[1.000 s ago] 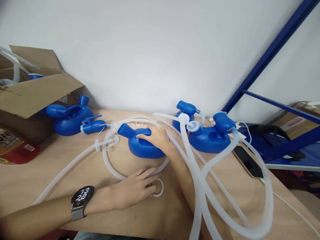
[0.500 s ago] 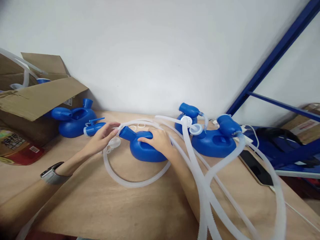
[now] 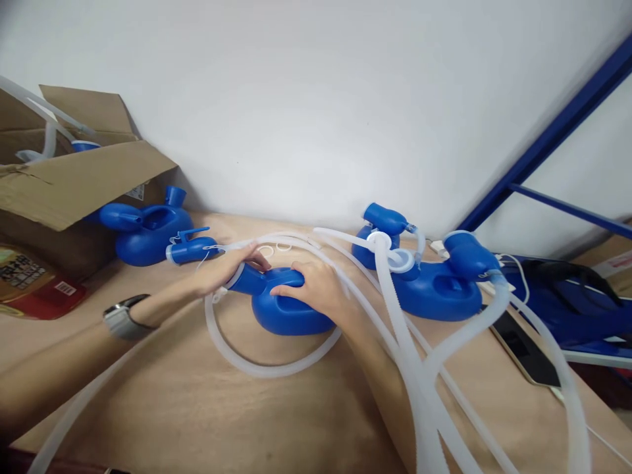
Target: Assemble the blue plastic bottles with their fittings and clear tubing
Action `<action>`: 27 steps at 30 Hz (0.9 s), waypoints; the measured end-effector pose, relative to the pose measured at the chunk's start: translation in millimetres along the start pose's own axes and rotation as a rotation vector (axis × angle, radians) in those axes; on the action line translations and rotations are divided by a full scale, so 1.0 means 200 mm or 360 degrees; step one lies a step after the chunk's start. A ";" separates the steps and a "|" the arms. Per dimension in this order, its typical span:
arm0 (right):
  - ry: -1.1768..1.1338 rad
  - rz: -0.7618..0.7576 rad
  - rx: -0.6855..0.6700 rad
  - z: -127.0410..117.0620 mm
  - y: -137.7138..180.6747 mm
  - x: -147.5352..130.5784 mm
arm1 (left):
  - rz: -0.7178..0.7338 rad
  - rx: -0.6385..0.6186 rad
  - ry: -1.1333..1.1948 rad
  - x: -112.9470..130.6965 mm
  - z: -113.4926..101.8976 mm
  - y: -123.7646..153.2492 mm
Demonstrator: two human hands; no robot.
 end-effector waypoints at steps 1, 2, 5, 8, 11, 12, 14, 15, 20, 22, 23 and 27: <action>-0.0001 -0.0025 -0.0004 0.01 0.00 0.00 | 0.0020 0.0108 0.0072 -0.01 0.03 -0.01; -0.0005 -0.0046 -0.0007 0.02 0.00 0.01 | 0.0103 0.0205 0.0105 -0.03 0.06 -0.01; -0.0015 -0.0073 -0.0038 0.04 0.00 0.02 | 0.0588 0.0201 -0.0100 -0.05 0.11 0.02; -0.0093 -0.0142 -0.0086 0.01 0.01 0.01 | 0.0997 0.0008 -0.0487 -0.02 0.10 0.08; -0.0261 -0.0388 -0.0167 -0.03 0.01 -0.03 | 0.1244 -0.0314 -0.0772 0.04 0.08 0.11; -0.0310 -0.0438 -0.0191 -0.04 0.02 -0.04 | 0.1298 -0.0422 -0.0814 0.06 0.08 0.12; -0.0371 -0.0431 -0.0216 -0.05 0.03 -0.05 | 0.1330 -0.0520 -0.0800 0.08 0.10 0.13; -0.0375 -0.0390 -0.0216 -0.05 0.03 -0.05 | 0.1280 -0.0468 -0.0748 0.09 0.11 0.13; -0.0152 -0.0149 -0.0193 -0.01 0.05 -0.04 | 0.0363 0.0266 -0.0219 0.07 0.18 0.13; -0.0074 -0.0135 -0.0172 0.01 0.06 -0.03 | 0.0141 0.0355 -0.0025 0.06 0.20 0.11; -0.0052 -0.0129 -0.0142 0.02 0.06 -0.03 | 0.0074 0.0382 0.0048 0.05 0.21 0.09; -0.0038 -0.0032 -0.0057 0.04 0.06 -0.03 | 0.0031 0.0608 0.0094 0.04 0.18 0.05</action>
Point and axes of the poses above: each hand's wrist, its own y-axis away from the middle knuckle, its own z-axis out of the palm, x = y × z, the point moved 2 cm from there along -y, towards the middle knuckle, and after that the axes turned 12 degrees about -x, right-handed, at the moved point
